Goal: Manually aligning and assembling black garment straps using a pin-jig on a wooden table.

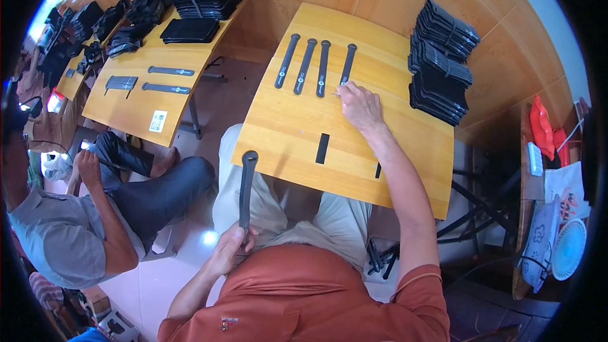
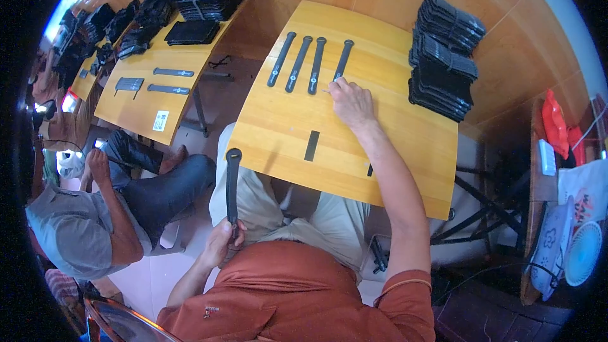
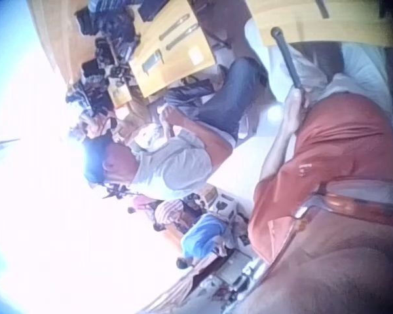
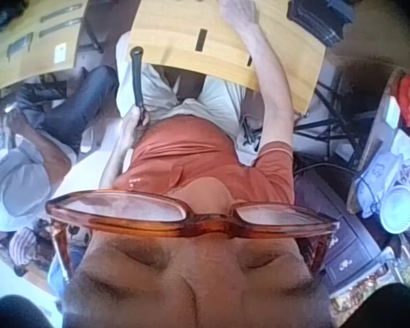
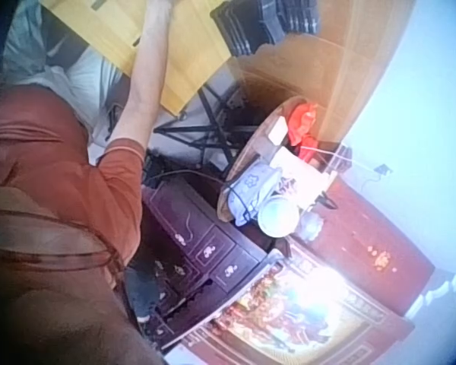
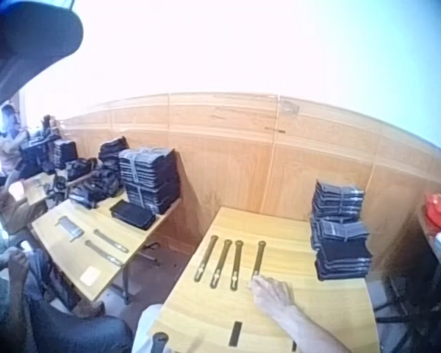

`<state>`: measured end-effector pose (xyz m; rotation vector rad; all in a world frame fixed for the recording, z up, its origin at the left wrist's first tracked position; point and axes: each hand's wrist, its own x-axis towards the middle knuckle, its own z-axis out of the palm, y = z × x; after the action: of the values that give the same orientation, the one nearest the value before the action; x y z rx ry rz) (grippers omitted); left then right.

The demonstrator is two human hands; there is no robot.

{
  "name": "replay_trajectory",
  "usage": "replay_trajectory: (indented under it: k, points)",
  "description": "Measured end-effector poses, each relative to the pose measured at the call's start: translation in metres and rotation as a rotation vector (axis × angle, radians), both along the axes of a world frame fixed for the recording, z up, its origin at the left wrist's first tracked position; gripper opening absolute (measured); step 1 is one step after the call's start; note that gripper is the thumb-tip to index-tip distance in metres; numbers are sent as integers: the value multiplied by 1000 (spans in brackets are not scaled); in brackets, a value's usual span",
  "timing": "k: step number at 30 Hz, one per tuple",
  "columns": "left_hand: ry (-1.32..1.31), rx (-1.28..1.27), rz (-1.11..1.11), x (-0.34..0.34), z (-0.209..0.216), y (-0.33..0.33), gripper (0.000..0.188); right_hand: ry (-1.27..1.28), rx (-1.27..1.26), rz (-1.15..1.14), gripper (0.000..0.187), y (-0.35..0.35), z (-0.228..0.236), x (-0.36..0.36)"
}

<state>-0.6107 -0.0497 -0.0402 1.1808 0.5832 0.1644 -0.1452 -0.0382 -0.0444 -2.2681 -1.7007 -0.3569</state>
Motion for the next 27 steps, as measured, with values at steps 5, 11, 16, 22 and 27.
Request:
replay_trajectory:
  k: [5, 11, 16, 22, 27]
  points:
    - [-13, -48, 16, 16, 4, 1, 48, 8, -18, -3, 14, 0, 2, -3]
    - [-43, -117, -3, 21, 6, 0, 44, 32, -33, -19, 18, 0, 3, -9]
    - [-72, -120, -7, 19, 1, -3, 36, 136, 7, -84, 26, -14, 16, -24]
    - [-109, -23, 27, 32, 6, 0, 32, 347, 79, -93, 35, -52, 41, -59]
    - [-74, -12, 98, 60, 9, 12, 48, 802, 71, -93, 30, -105, 59, -126]
